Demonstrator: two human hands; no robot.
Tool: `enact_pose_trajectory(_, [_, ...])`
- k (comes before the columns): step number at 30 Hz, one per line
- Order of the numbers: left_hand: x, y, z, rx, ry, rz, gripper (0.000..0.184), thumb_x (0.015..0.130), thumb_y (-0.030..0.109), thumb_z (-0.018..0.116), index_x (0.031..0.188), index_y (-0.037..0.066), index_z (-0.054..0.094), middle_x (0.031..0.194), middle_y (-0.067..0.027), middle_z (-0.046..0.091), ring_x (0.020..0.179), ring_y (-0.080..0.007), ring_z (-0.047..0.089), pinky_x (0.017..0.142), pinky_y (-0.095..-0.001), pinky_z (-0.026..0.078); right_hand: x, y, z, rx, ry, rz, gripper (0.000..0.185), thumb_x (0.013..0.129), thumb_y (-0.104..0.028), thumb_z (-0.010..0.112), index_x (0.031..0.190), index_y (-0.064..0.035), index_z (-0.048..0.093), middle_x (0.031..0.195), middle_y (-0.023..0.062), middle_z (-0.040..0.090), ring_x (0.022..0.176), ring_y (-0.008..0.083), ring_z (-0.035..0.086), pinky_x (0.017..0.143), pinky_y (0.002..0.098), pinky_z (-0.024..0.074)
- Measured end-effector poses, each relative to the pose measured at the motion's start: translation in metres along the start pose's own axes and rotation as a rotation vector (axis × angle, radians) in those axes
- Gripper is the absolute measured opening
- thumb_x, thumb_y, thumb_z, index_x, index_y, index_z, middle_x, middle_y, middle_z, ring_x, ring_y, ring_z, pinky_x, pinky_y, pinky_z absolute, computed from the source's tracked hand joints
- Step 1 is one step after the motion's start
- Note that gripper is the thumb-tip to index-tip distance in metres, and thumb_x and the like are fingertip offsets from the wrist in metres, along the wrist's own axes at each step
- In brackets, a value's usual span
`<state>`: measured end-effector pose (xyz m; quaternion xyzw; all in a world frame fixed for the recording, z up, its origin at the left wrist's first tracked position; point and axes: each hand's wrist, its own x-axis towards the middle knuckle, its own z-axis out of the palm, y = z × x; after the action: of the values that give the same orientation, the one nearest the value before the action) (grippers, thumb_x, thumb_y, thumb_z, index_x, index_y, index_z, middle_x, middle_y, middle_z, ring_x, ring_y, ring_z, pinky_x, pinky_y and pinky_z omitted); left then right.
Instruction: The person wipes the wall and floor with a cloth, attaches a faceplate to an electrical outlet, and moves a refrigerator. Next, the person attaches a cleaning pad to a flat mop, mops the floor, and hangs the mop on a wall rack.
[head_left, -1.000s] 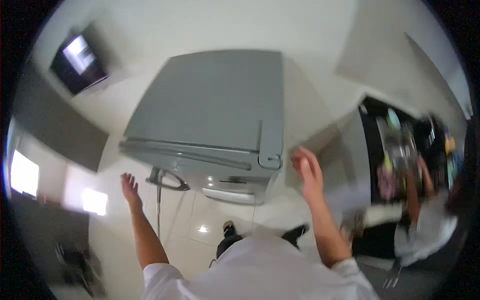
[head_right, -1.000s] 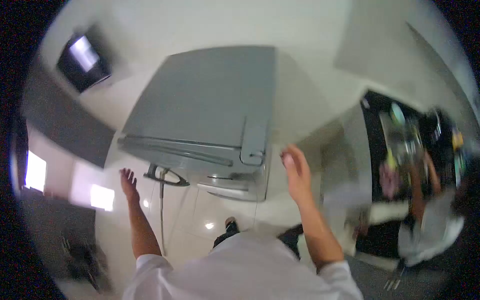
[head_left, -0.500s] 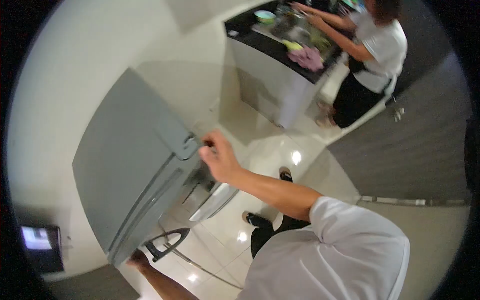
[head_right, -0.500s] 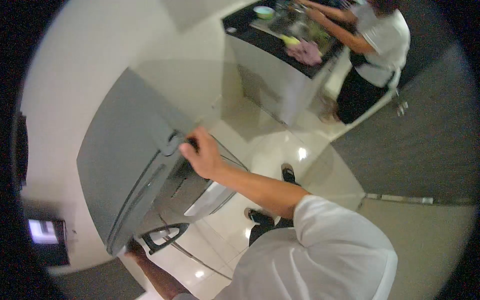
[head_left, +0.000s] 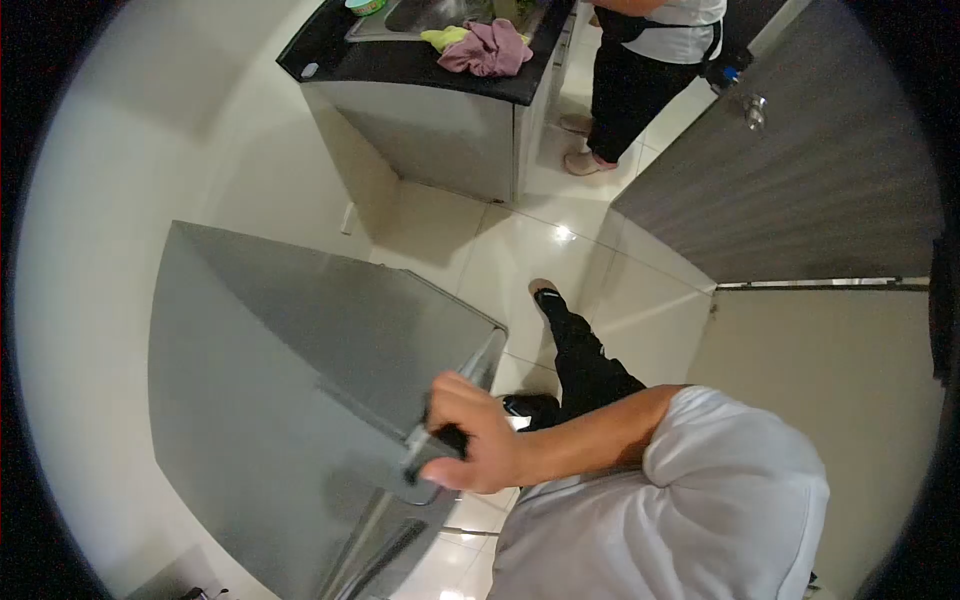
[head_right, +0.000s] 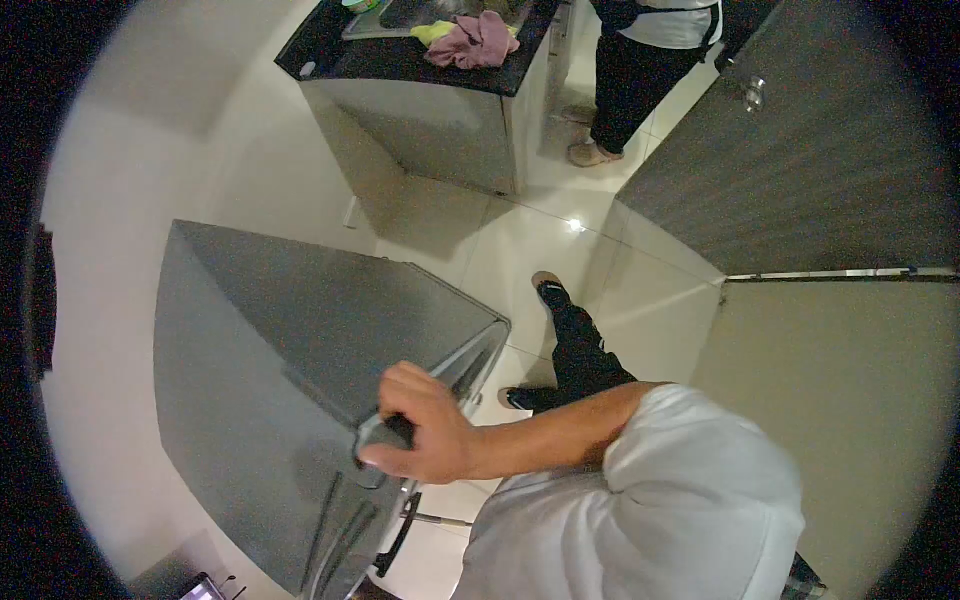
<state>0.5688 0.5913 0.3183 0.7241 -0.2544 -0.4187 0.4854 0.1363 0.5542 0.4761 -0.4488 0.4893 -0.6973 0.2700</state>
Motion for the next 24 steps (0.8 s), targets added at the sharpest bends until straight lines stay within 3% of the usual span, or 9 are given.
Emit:
enact_pose_trajectory(1, [-0.002, 0.001, 0.006, 0.0, -0.009, -0.001, 0.051, 0.095, 0.041, 0.048, 0.132, 0.005, 0.051, 0.134, -0.0093, 0.055, 0.121, -0.0269, 0.051, 0.107, -0.0419, 0.036, 0.001, -0.001, -0.01, 0.02, 0.0, -0.018, 0.044, 0.082, -0.041, 0.069, 0.074, -0.0054, 0.044, 0.074, 0.0112, 0.04, 0.07, 0.0282, 0.041, 0.063, 0.0389, 0.0332])
enact_pose_trajectory(4, [-0.012, 0.003, 0.021, -0.012, -0.027, -0.015, 0.052, 0.095, 0.042, 0.048, 0.132, 0.006, 0.051, 0.135, -0.0094, 0.054, 0.122, -0.0271, 0.051, 0.108, -0.0422, 0.036, 0.014, 0.003, -0.037, 0.066, 0.059, -0.019, 0.042, 0.087, -0.039, 0.064, 0.073, -0.005, 0.044, 0.072, 0.0104, 0.039, 0.068, 0.0278, 0.04, 0.061, 0.0384, 0.0323])
enact_pose_trajectory(8, [-0.029, -0.001, 0.034, -0.046, -0.019, -0.022, 0.053, 0.095, 0.043, 0.048, 0.132, 0.006, 0.05, 0.135, -0.0095, 0.054, 0.123, -0.0275, 0.051, 0.108, -0.0425, 0.035, 0.061, 0.005, -0.091, 0.045, 0.043, 0.101, 0.044, 0.096, -0.037, 0.044, 0.07, -0.0019, 0.046, 0.069, 0.0083, 0.039, 0.064, 0.0207, 0.04, 0.06, 0.0354, 0.0328])
enact_pose_trajectory(11, [-0.041, -0.01, 0.043, -0.105, 0.004, -0.02, 0.054, 0.095, 0.044, 0.048, 0.133, 0.007, 0.05, 0.136, -0.0096, 0.054, 0.123, -0.0277, 0.05, 0.109, -0.0427, 0.034, 0.097, 0.021, -0.119, -0.004, 0.057, 0.027, 0.051, 0.098, -0.039, 0.037, 0.071, 0.0012, 0.052, 0.066, 0.0083, 0.044, 0.063, 0.019, 0.041, 0.06, 0.0332, 0.0323])
enact_pose_trajectory(19, [-0.066, -0.021, 0.084, -0.263, -0.034, 0.006, 0.056, 0.095, 0.047, 0.049, 0.134, 0.007, 0.049, 0.137, -0.0098, 0.053, 0.125, -0.0284, 0.049, 0.11, -0.0433, 0.033, 0.204, 0.051, -0.167, 0.233, 0.086, 0.049, 0.047, 0.098, -0.039, 0.036, 0.068, -0.006, 0.05, 0.067, 0.0024, 0.048, 0.064, 0.0131, 0.043, 0.063, 0.0304, 0.0357])
enact_pose_trajectory(24, [-0.068, 0.002, 0.142, -0.475, -0.168, 0.102, 0.057, 0.094, 0.049, 0.049, 0.134, 0.008, 0.049, 0.138, -0.0099, 0.052, 0.125, -0.0289, 0.049, 0.111, -0.0437, 0.032, 0.266, 0.083, -0.192, 0.504, 0.177, 0.268, 0.046, 0.097, -0.046, 0.041, 0.07, -0.0101, 0.052, 0.071, 0.0024, 0.049, 0.069, 0.0138, 0.047, 0.066, 0.0297, 0.0381])
